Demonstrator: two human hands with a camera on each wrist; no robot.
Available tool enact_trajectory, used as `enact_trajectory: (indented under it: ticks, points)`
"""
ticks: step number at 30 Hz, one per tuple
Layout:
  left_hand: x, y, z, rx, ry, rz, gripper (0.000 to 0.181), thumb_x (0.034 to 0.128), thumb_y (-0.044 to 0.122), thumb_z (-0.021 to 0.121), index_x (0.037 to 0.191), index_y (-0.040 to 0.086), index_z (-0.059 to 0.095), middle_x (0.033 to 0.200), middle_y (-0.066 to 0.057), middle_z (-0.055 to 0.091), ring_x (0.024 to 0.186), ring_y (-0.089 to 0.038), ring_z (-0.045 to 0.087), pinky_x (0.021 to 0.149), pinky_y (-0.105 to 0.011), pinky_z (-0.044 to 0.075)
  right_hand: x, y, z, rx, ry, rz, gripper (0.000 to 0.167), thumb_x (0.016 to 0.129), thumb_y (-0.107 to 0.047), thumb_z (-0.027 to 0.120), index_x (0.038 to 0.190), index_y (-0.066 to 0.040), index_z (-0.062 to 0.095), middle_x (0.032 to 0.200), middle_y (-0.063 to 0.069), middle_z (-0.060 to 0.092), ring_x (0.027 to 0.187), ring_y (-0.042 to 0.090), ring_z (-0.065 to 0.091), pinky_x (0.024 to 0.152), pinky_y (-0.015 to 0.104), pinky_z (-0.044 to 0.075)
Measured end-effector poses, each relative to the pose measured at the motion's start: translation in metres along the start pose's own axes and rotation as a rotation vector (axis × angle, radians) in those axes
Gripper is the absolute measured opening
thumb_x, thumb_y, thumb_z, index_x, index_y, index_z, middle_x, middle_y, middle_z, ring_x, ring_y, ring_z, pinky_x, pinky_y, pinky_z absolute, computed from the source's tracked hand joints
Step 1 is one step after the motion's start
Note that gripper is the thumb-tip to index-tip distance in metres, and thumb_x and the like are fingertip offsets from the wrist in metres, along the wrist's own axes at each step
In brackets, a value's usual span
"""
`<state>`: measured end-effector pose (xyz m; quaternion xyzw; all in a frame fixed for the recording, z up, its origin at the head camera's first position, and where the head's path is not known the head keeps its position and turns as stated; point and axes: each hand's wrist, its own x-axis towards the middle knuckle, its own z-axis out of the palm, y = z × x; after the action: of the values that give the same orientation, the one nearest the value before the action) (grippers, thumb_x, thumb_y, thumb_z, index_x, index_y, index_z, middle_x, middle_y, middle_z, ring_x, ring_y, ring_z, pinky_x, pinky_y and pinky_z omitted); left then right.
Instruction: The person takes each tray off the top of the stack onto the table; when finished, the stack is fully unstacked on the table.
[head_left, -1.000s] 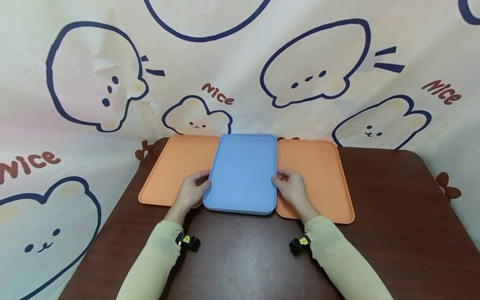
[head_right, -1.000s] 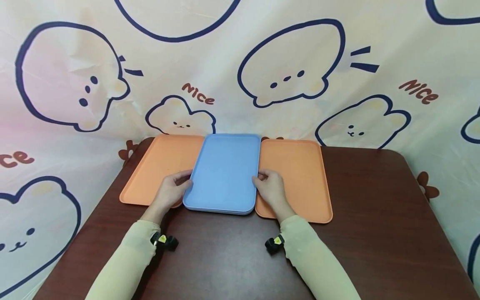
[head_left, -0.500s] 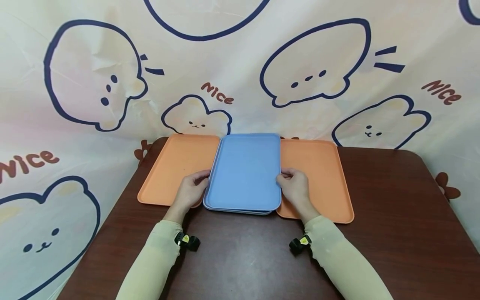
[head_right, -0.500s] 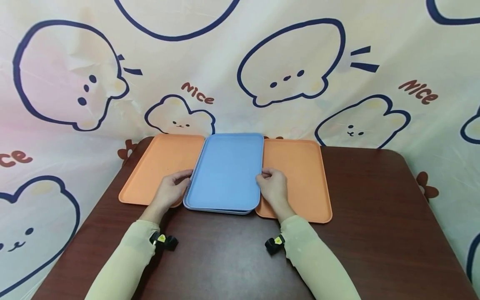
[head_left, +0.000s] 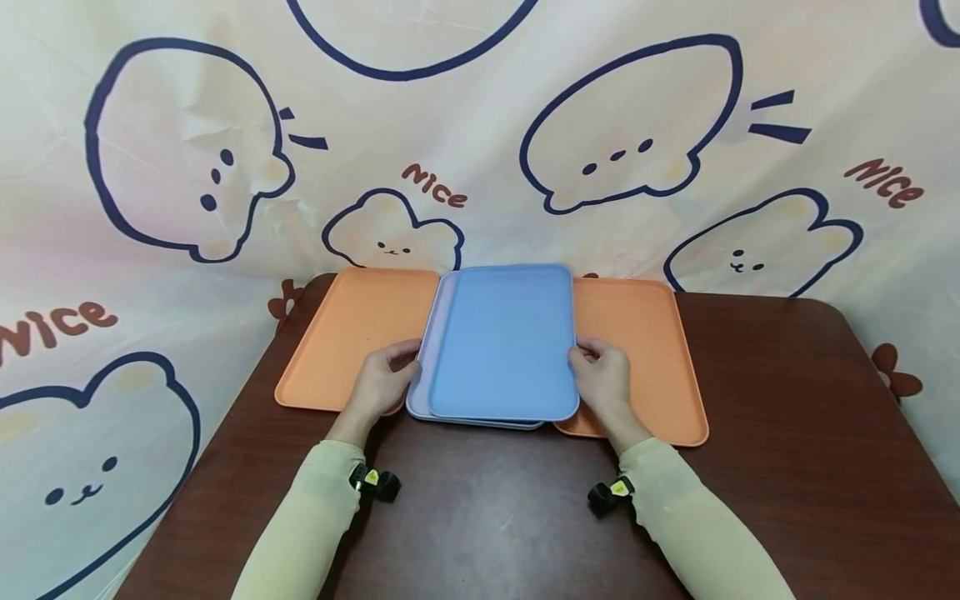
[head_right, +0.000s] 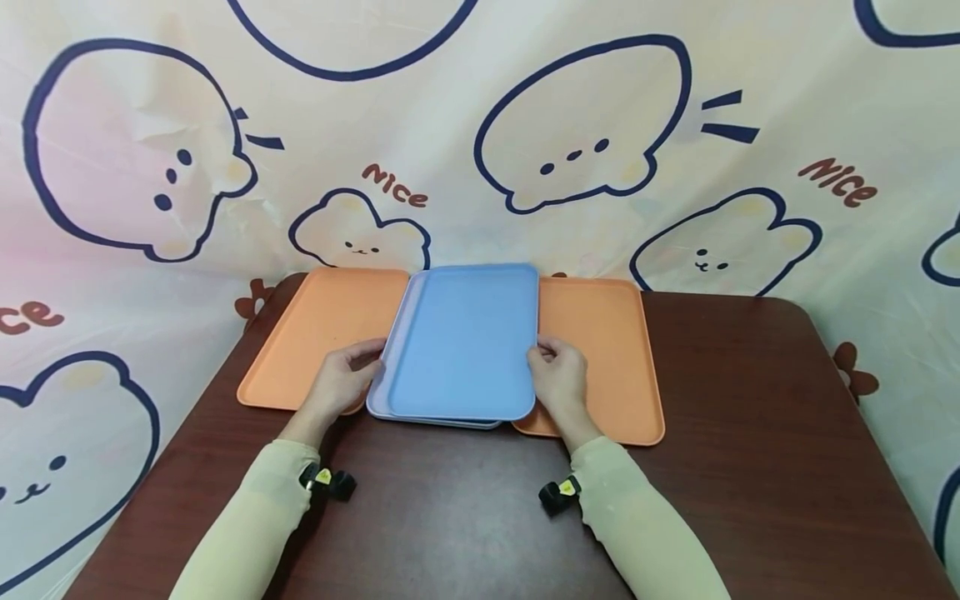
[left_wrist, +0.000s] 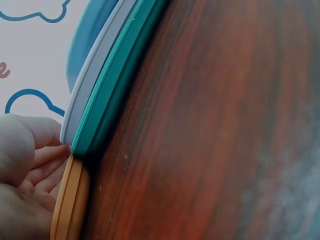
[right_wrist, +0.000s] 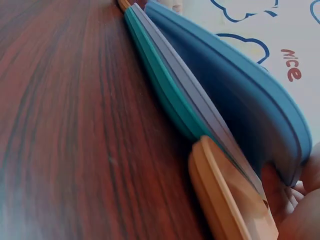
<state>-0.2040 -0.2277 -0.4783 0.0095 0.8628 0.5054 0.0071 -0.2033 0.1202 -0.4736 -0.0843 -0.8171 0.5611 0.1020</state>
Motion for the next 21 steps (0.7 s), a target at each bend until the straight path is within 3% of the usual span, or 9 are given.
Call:
enact_trajectory:
  ticks: [9, 15, 21]
  points:
    - [-0.001, 0.002, 0.001, 0.014, 0.004, -0.015, 0.042, 0.1044, 0.004, 0.063, 0.146, -0.004, 0.064, 0.149, -0.025, 0.064, 0.141, -0.04, 0.061, 0.119, -0.054, 0.051, 0.002, 0.004, -0.041, -0.011, -0.009, 0.045, 0.035, 0.102, -0.016, 0.064, 0.127, 0.006, 0.076, 0.122, 0.028, 0.077, 0.091, 0.009, 0.071, 0.071, 0.008, 0.053]
    - [0.0, 0.002, 0.001, 0.021, 0.007, -0.013, 0.042, 0.1045, 0.002, 0.062, 0.146, -0.006, 0.063, 0.149, -0.027, 0.064, 0.142, -0.041, 0.06, 0.119, -0.054, 0.05, 0.002, 0.013, -0.082, -0.04, 0.03, 0.061, 0.036, 0.103, -0.018, 0.066, 0.129, 0.004, 0.076, 0.124, 0.028, 0.076, 0.081, -0.007, 0.064, 0.069, 0.009, 0.054]
    - [-0.001, 0.002, 0.001, 0.023, 0.008, -0.001, 0.042, 0.1042, 0.001, 0.062, 0.145, -0.007, 0.063, 0.149, -0.028, 0.064, 0.142, -0.042, 0.06, 0.118, -0.055, 0.05, 0.003, 0.026, -0.125, -0.051, 0.071, 0.115, 0.039, 0.106, -0.022, 0.067, 0.135, 0.003, 0.073, 0.132, 0.03, 0.072, 0.076, -0.011, 0.064, 0.065, 0.012, 0.057]
